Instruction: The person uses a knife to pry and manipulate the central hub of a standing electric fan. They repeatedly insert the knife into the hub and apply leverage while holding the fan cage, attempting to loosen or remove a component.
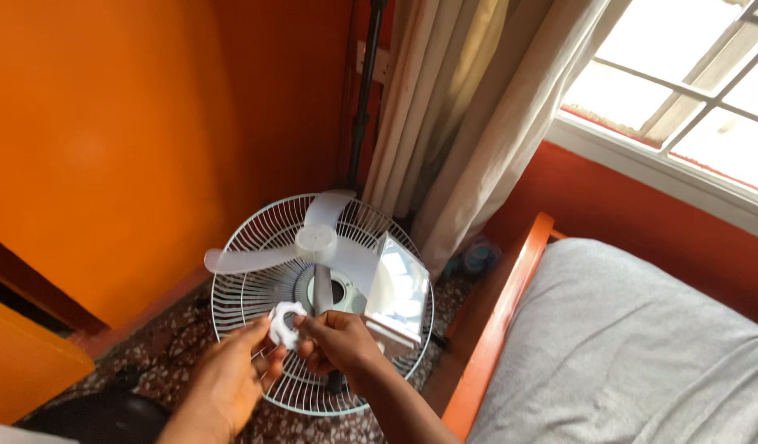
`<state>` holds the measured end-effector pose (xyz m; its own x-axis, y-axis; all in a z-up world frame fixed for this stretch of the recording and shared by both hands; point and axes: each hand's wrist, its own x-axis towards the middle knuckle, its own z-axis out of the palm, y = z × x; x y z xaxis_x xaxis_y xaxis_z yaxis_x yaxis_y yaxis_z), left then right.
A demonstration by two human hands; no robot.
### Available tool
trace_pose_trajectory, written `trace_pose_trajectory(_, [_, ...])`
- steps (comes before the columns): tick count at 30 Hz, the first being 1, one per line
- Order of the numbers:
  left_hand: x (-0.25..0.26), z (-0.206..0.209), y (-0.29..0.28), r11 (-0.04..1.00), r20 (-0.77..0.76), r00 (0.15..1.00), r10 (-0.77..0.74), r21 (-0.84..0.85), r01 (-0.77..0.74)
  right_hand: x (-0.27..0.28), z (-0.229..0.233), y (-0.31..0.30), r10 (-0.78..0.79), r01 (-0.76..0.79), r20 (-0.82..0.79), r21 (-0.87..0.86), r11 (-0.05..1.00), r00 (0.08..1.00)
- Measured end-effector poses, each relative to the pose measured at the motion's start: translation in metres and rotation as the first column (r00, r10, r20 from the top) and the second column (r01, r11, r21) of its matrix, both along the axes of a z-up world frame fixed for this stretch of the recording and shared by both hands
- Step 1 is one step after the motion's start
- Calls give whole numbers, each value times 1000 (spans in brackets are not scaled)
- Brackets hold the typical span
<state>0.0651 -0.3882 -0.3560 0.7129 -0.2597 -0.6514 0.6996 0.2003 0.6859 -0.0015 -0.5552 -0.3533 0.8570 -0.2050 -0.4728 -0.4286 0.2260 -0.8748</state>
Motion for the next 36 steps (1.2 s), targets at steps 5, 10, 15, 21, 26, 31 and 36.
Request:
trace_pose_trajectory(5, [8,7,-2,1000,46,999,-11,16,11,-1,-26,2,-150,140,13,279,950,989])
trace_pose_trajectory(10, [6,22,-4,1000,-10,999,31,6,-30,1,-64,2,-186,224,-174,229,947,967])
trace_pose_trajectory(15, [3,29,-6,999,16,999,35,1,-35,7,-120,0,-213,257,-357,78,963,909])
trace_pose_trajectory(21, [-2,34,-5,997,-10,998,66,51,-65,1,-151,6,-179,30,-460,-312,949,869])
trace_pose_trajectory(26, [-2,39,-9,996,-8,997,77,52,-76,0,-146,14,-213,3,-520,-376,927,827])
trace_pose_trajectory(31, [-2,40,-9,997,-6,998,69,32,-68,-2,-142,18,-262,40,-485,-421,906,834])
trace_pose_trajectory(36, [-7,40,-7,996,-5,997,82,33,-82,-6,-130,16,-295,96,-464,-406,909,835])
